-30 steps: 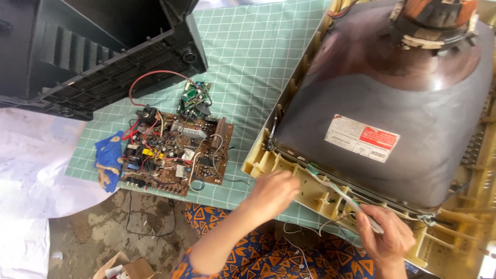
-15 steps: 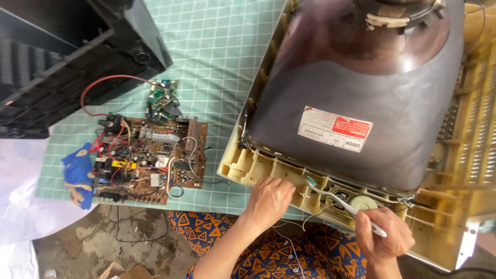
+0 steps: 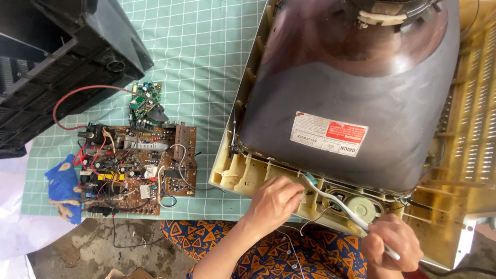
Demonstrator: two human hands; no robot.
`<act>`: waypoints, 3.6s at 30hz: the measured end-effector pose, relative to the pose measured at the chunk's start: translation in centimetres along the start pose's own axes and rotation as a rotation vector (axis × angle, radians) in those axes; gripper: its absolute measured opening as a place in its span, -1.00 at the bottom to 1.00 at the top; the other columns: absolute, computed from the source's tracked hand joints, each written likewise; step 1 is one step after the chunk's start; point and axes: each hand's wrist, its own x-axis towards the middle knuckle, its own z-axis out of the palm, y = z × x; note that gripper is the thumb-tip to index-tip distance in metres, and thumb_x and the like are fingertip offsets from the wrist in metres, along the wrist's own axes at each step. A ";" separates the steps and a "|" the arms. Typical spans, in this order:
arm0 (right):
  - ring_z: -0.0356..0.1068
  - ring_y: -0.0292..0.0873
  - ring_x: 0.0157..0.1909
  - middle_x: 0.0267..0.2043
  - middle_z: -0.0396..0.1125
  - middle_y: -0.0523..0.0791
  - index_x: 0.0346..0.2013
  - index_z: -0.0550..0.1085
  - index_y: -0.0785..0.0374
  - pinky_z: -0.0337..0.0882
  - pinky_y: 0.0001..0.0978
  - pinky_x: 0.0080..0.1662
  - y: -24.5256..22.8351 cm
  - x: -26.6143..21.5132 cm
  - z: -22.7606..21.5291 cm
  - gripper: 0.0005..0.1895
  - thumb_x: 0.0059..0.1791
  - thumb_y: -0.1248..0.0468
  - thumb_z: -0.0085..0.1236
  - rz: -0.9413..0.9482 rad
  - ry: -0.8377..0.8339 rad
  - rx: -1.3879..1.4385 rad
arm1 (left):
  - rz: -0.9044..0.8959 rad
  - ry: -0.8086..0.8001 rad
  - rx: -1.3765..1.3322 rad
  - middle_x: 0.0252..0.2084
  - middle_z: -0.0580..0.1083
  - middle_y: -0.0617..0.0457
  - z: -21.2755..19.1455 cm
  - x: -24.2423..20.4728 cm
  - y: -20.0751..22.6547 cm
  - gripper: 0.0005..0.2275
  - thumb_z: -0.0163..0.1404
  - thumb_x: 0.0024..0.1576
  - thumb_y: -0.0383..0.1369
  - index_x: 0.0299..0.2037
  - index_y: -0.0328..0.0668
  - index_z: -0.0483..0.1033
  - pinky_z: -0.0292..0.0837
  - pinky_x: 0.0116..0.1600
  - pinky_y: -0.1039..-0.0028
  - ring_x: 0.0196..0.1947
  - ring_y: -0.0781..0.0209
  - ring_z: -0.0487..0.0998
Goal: Cleaning the internal chassis and components of a CRT television using a toothbrush and a cloth.
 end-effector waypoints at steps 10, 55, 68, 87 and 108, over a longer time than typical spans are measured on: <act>0.26 -0.29 -0.59 -0.48 0.30 -0.12 -0.26 0.40 0.27 0.35 -0.45 -0.51 -2.1 0.7 -0.4 -0.79 0.11 0.17 0.01 0.169 0.014 -0.004 | -0.270 -0.665 0.117 -0.18 0.54 -0.29 0.1 5.8 3.6 -0.89 -0.01 0.21 -0.61 -0.21 -0.46 0.61 0.68 -0.06 0.11 -0.13 -0.19 0.57; 0.33 -0.22 -0.69 -0.63 0.39 -0.08 -0.40 0.47 0.28 0.30 -0.43 -0.63 -1.1 1.8 0.4 -0.84 0.06 0.31 0.10 0.127 -0.258 -0.174 | -0.199 -0.063 0.141 -0.23 0.61 -0.27 0.7 -0.5 -0.2 -0.77 -0.02 0.32 -0.34 0.00 -0.40 0.54 0.69 -0.14 0.15 -0.30 -0.10 0.68; 0.41 -0.23 -0.45 -0.36 0.41 -0.09 -0.17 0.50 0.24 0.44 -0.45 -0.41 -5.7 8.7 5.5 -0.70 0.01 0.07 0.18 0.105 -0.586 0.073 | 0.072 0.150 0.072 -0.35 0.56 0.04 0.8 -1.7 -1.4 -0.80 -0.09 0.30 -0.25 0.02 -0.11 0.47 0.60 -0.41 0.41 -0.39 0.14 0.62; 0.06 -0.41 -0.65 -0.71 0.12 -0.37 -0.66 0.36 0.09 0.16 -0.41 -0.58 1.4 1.4 9.4 -0.57 0.11 0.45 -0.02 0.166 -1.785 -0.664 | 0.000 0.361 0.010 -0.35 0.57 -0.02 -0.2 -1.9 -1.3 -0.92 0.04 0.25 -0.41 -0.18 -0.25 0.48 0.61 -0.32 0.44 -0.43 0.16 0.61; 0.50 -0.12 -0.52 -0.65 0.43 -0.20 -0.63 0.56 -0.02 0.49 -0.12 -0.45 1.3 -0.6 10.7 -0.76 -0.10 0.33 0.10 0.143 -1.591 -0.718 | -0.114 0.344 0.013 -0.45 0.55 0.04 1.2 -2.3 -2.1 -0.90 0.06 0.24 -0.31 -0.25 -0.11 0.54 0.61 -0.37 0.39 -0.44 0.05 0.67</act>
